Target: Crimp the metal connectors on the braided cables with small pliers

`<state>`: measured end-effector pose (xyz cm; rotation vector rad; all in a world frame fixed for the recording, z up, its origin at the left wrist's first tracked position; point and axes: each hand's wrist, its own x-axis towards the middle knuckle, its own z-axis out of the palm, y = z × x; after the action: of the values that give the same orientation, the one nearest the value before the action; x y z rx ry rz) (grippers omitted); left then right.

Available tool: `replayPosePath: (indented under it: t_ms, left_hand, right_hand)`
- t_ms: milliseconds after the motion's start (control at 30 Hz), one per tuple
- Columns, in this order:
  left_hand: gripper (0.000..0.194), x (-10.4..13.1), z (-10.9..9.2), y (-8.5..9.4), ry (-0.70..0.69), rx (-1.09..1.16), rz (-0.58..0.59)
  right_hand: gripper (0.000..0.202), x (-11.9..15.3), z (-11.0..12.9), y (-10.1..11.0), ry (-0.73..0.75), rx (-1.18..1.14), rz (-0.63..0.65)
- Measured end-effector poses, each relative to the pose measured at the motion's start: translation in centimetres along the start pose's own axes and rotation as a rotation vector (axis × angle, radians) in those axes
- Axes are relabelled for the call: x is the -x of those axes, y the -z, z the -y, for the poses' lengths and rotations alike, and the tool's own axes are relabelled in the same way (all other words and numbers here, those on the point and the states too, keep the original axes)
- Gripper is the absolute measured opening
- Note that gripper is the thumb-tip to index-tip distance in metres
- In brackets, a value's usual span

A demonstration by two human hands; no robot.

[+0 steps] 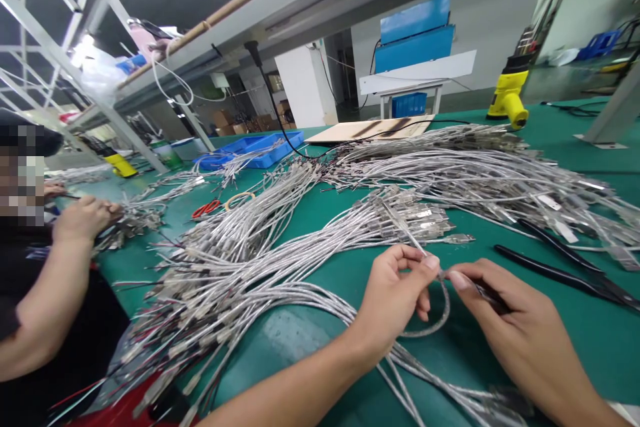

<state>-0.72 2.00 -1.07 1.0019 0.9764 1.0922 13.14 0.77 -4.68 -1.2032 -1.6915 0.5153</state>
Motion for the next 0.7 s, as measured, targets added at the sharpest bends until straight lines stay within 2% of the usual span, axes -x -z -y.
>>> replayPosePath:
  t_ms: [100,300,533,700]
  left_hand:
    - [0.031,-0.06,0.1,0.07,-0.04,0.004,-0.02]
    - [0.035,-0.19,0.26,0.23,-0.008,0.035,-0.025]
    - [0.034,-0.24,-0.27,0.33,-0.04,0.057,0.166]
    - [0.031,-0.43,-0.43,0.44,-0.011,0.115,0.104]
  right_hand:
    - [0.019,0.05,0.16,-0.02,0.012,-0.011,0.009]
    - [0.018,0.3,0.26,-0.25,0.056,-0.022,0.054]
    - [0.018,0.2,0.19,-0.14,0.023,-0.083,0.089]
    - [0.02,0.17,0.21,0.0,0.051,-0.054,0.119]
